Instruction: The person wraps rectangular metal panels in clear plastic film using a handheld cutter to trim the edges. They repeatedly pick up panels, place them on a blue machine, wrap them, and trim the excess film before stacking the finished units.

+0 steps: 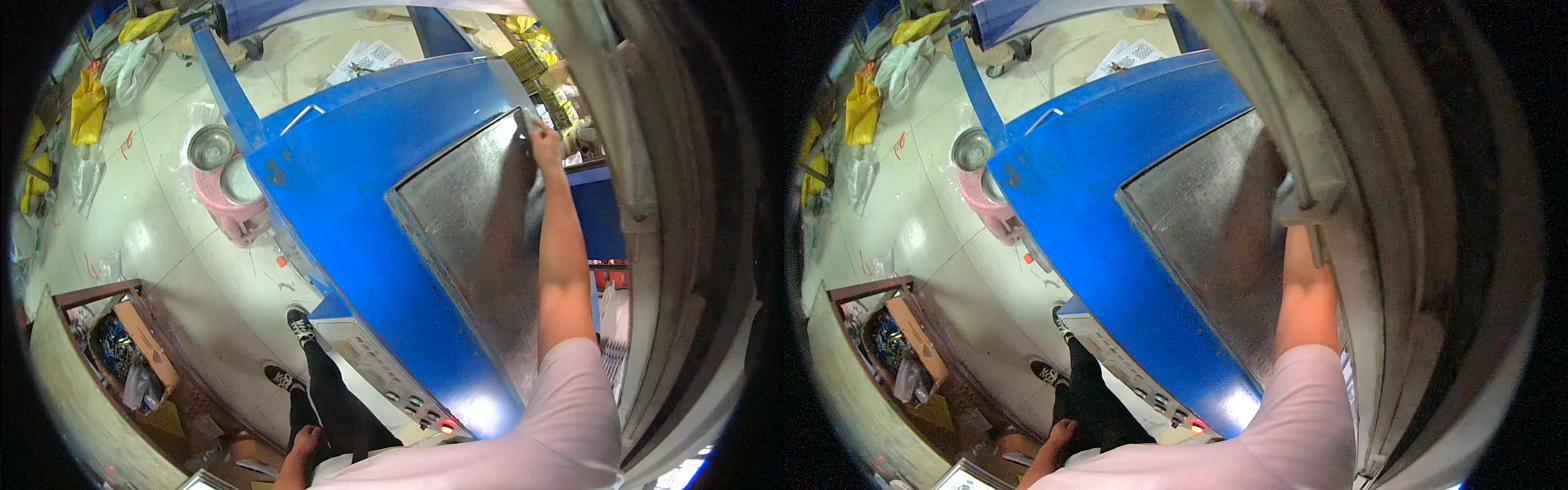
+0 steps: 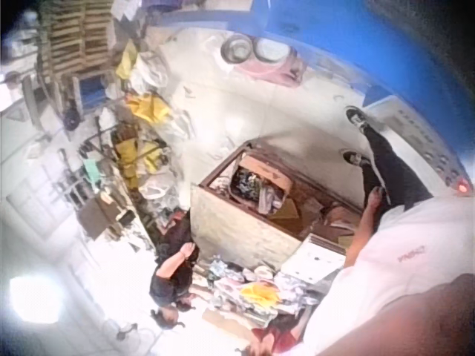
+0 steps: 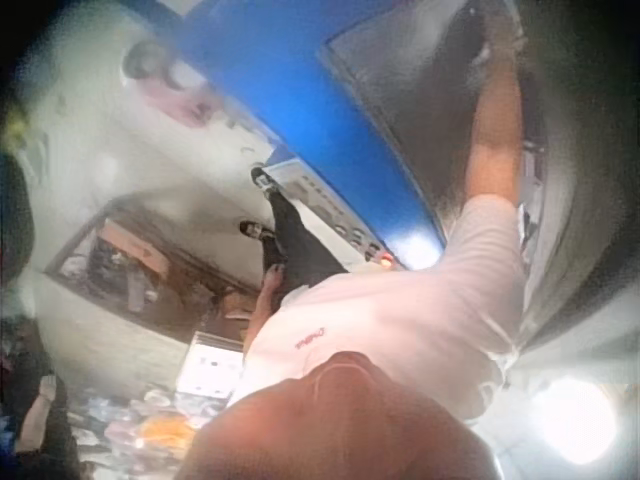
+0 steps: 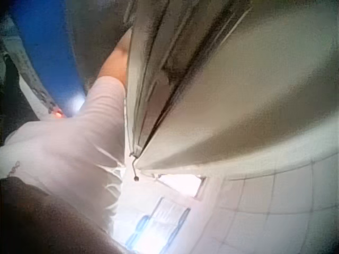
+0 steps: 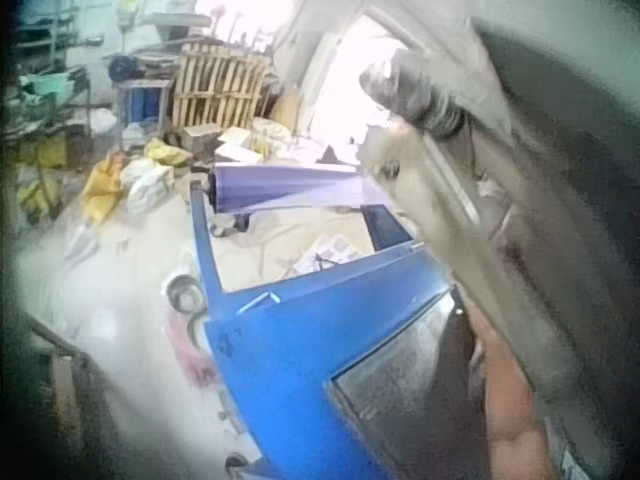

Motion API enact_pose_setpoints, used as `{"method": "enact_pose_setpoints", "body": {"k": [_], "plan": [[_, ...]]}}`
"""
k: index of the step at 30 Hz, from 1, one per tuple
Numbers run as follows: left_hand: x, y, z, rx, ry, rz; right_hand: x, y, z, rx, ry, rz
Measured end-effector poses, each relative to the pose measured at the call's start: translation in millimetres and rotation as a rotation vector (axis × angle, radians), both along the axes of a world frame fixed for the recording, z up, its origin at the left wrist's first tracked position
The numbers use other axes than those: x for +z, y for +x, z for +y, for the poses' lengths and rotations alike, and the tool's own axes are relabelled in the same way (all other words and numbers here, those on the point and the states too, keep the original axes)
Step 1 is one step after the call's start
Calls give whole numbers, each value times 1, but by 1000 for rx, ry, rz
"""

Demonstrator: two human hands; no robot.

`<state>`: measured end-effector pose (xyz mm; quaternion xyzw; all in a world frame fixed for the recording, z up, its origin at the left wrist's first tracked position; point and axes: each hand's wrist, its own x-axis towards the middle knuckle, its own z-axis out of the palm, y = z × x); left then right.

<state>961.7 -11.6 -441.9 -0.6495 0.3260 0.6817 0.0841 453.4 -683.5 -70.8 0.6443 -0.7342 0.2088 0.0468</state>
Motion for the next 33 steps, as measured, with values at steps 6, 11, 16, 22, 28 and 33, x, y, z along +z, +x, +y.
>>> {"method": "enact_pose_setpoints", "body": {"k": [6, 11, 16, 22, 28, 33], "plan": [[-7, 0, 6, -31, -90, 108, -49, 60, 168, 412, -33, -3], [-15, 1, 7, -52, -1, 5, -16, -48, 117, -116, 151, -46], [-24, 14, 15, -16, 32, -109, -20, -30, 192, -207, 139, -113], [-18, 15, -2, -95, -116, 57, -12, 86, 361, -19, 183, -78], [7, 72, -6, 51, -147, -109, -4, 194, 289, 115, 87, -436], [11, 124, 14, 494, 28, -29, -96, 423, 186, 484, 211, -487]]}}
